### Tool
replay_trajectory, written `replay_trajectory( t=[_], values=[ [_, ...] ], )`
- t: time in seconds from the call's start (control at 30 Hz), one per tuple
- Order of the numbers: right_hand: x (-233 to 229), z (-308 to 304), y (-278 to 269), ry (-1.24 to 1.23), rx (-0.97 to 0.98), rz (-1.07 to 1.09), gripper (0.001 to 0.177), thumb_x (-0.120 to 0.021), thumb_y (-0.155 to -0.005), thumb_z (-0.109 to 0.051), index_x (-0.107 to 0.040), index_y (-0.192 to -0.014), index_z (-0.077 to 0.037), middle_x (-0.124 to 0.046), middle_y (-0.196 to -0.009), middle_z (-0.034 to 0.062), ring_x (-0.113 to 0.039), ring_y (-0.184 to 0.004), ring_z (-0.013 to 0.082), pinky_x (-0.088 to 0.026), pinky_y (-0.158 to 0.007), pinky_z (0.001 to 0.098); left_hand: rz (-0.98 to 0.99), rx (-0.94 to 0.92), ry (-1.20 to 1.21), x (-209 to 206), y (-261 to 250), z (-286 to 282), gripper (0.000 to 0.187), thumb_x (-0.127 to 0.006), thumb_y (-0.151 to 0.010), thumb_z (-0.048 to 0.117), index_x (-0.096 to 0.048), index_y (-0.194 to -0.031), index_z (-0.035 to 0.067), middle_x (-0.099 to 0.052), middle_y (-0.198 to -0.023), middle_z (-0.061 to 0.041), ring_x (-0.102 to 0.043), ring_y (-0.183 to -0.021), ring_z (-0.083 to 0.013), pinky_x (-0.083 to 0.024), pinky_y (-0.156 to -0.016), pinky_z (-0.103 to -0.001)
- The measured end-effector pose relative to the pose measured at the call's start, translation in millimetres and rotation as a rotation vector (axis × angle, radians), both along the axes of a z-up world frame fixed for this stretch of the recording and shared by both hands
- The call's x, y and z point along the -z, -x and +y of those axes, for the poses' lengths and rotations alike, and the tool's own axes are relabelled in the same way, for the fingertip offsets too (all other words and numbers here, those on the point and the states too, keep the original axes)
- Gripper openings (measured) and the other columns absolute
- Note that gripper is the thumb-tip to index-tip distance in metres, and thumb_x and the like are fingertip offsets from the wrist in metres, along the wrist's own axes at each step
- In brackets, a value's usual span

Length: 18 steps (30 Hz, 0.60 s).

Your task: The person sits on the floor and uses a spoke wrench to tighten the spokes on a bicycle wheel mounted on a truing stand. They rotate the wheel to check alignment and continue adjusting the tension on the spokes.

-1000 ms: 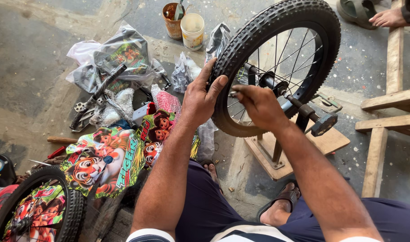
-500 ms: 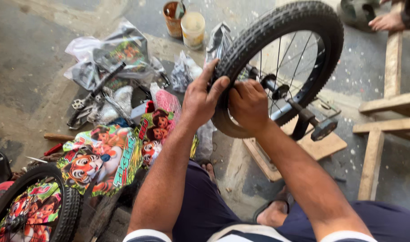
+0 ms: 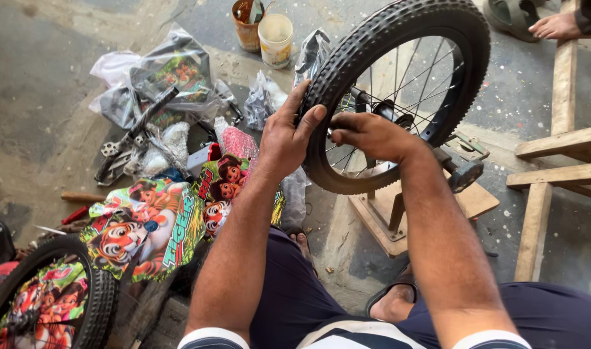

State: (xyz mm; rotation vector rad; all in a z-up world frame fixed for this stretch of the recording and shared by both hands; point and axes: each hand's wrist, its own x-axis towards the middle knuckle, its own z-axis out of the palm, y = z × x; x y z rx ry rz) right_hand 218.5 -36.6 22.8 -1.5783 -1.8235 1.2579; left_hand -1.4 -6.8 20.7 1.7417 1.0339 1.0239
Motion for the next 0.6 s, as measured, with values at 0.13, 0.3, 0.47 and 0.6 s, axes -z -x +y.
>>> replay_trajectory(
  t=[0.13, 0.3, 0.47, 0.6],
  values=[
    [-17.0, -17.2, 31.7, -0.341, 0.027, -0.53, 0.034, -0.076, -0.092, -0.029, -0.068, -0.116, -0.007, -0.073, -0.102, 0.0125, -0.07, -0.098, 0.0299, -0.053, -0.089, 0.0431, 0.013, -0.006, 0.049, 1.5, 2.1, 2.3, 0.064, -0.065, -0.099, 0.047, -0.05, -0.151, 0.013, -0.075, -0.119, -0.02, -0.075, -0.111, -0.0289, -0.055, -0.094, -0.038],
    [-25.9, -20.7, 34.2, -0.579, 0.008, -0.552, 0.029, -0.079, -0.076, -0.021, -0.068, -0.099, -0.006, -0.068, -0.086, 0.0114, -0.067, -0.086, 0.0349, -0.051, -0.072, 0.0484, 0.046, -0.015, -0.009, -3.2, 1.8, 3.1, 0.061, -0.065, -0.098, 0.045, -0.053, -0.149, 0.013, -0.073, -0.119, -0.023, -0.072, -0.112, -0.0356, -0.053, -0.094, -0.041],
    [15.2, -31.9, 41.9, -0.981, 0.197, -0.744, 0.011, -0.075, -0.084, -0.018, -0.066, -0.086, -0.013, -0.068, -0.087, 0.0109, -0.068, -0.084, 0.0331, -0.053, -0.079, 0.0503, 0.033, -0.035, -0.051, 3.2, -3.3, 0.7, 0.06, -0.063, -0.1, 0.046, -0.052, -0.149, 0.015, -0.072, -0.123, -0.023, -0.071, -0.115, -0.0374, -0.053, -0.097, -0.041],
    [20.2, -23.3, 37.6, -0.887, 0.203, -0.552, 0.019, -0.075, -0.085, -0.024, -0.068, -0.096, -0.011, -0.07, -0.089, 0.0096, -0.068, -0.08, 0.0318, -0.054, -0.071, 0.0465, 0.056, -0.032, -0.009, -2.9, 1.4, 2.4, 0.063, -0.062, -0.098, 0.047, -0.051, -0.151, 0.015, -0.072, -0.122, -0.023, -0.07, -0.115, -0.0365, -0.052, -0.096, -0.042]
  ],
)
